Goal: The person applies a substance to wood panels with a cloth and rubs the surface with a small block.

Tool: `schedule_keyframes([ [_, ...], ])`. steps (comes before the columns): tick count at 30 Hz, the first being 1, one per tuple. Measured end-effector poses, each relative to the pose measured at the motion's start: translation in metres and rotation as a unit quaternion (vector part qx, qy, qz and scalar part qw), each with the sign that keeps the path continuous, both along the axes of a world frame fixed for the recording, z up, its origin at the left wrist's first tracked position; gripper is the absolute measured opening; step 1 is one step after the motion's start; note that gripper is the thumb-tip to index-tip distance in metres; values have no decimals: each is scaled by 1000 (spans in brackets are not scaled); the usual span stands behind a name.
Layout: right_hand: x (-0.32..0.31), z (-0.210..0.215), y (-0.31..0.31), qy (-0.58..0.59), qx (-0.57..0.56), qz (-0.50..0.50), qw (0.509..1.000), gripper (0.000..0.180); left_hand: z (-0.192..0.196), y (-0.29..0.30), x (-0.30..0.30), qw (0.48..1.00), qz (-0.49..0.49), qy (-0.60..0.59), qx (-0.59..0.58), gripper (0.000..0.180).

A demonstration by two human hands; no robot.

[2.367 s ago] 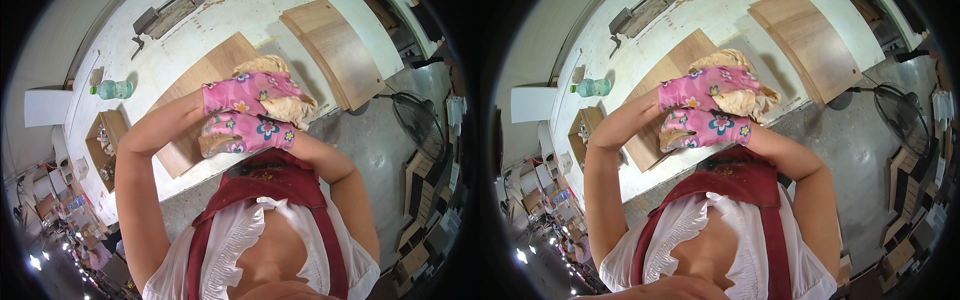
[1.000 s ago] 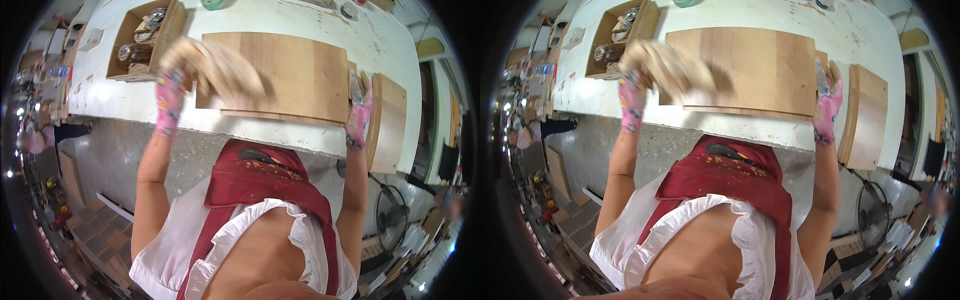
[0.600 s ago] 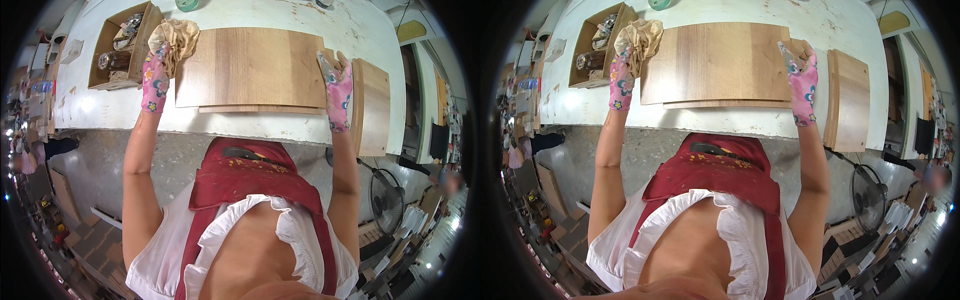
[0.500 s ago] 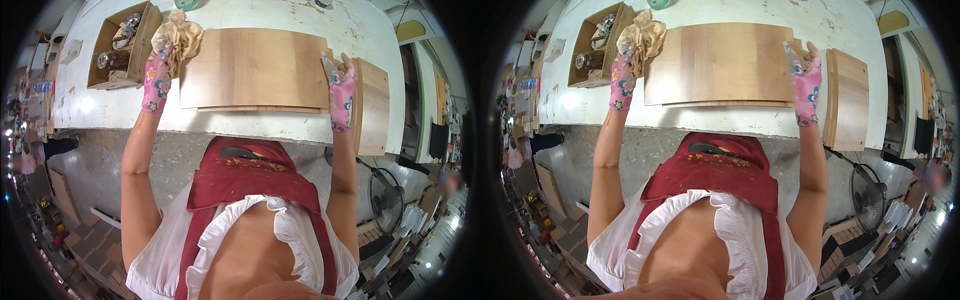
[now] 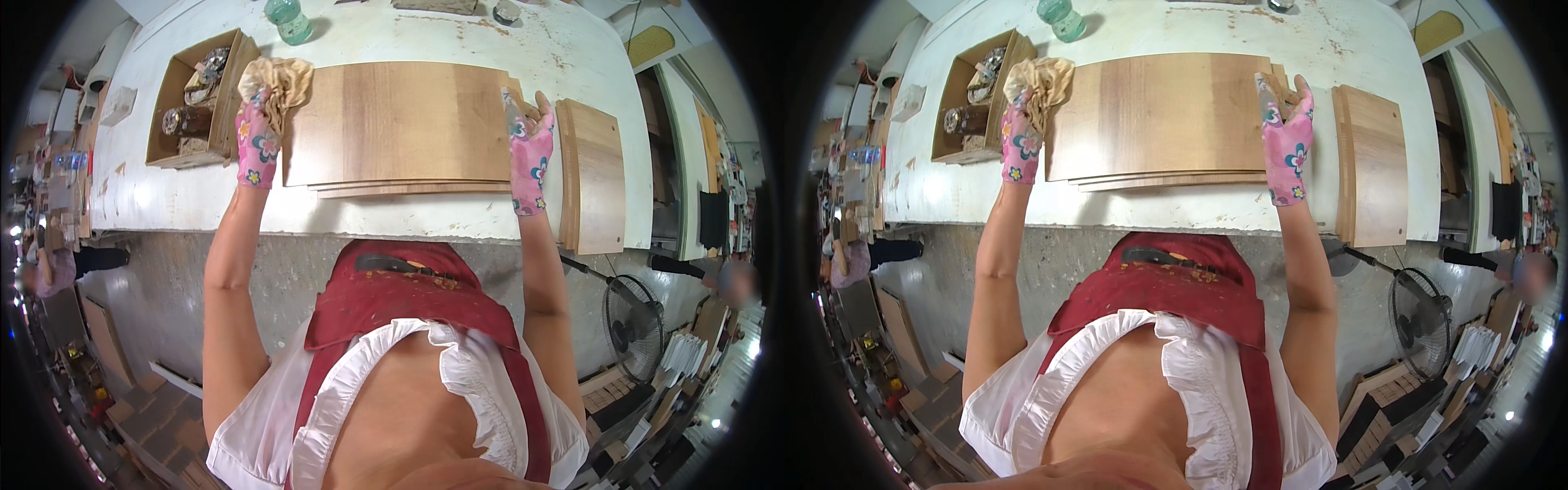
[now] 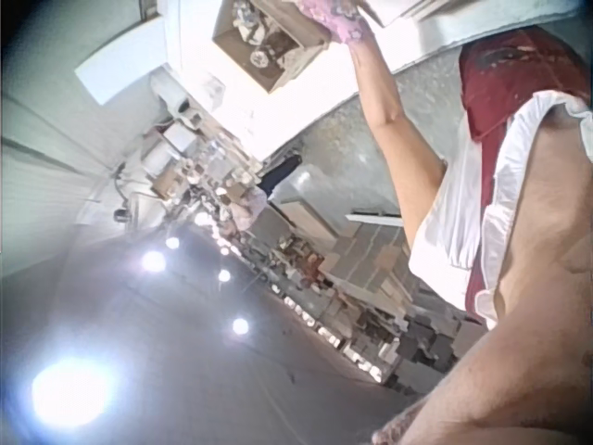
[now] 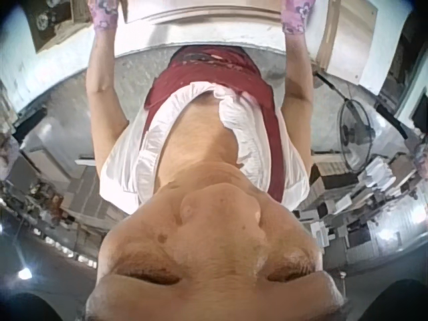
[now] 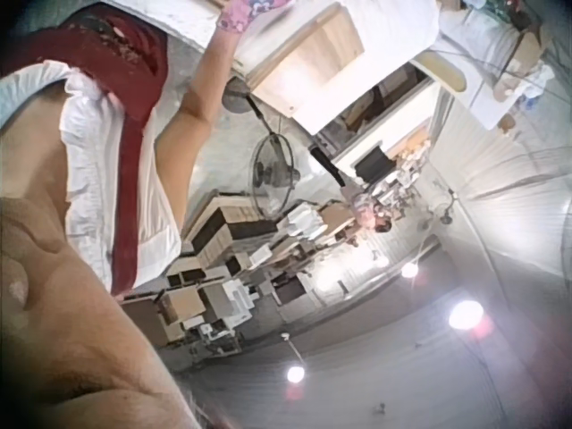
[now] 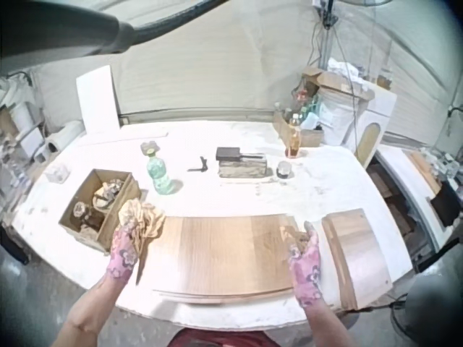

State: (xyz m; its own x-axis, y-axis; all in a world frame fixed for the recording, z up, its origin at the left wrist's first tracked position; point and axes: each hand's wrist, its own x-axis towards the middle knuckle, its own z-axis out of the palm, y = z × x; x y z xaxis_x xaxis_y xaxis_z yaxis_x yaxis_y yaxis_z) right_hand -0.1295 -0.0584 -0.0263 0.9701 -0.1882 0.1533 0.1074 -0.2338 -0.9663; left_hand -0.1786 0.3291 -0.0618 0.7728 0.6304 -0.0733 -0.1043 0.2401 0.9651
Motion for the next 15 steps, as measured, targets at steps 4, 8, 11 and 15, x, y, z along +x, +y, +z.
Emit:
schedule_keyframes([
  [4,29,-11,-12,-46,251,-39,966,46,26,1,9,985,72,-150,-38,23],
  [8,55,22,-27,-78,492,-31,866,45,59,-18,6,973,116,-195,34,27],
  [11,60,39,-32,-79,523,61,846,51,51,-24,-15,767,197,-170,586,49],
  [15,50,23,-40,-16,507,53,860,54,-52,8,-37,847,230,-160,452,31],
])
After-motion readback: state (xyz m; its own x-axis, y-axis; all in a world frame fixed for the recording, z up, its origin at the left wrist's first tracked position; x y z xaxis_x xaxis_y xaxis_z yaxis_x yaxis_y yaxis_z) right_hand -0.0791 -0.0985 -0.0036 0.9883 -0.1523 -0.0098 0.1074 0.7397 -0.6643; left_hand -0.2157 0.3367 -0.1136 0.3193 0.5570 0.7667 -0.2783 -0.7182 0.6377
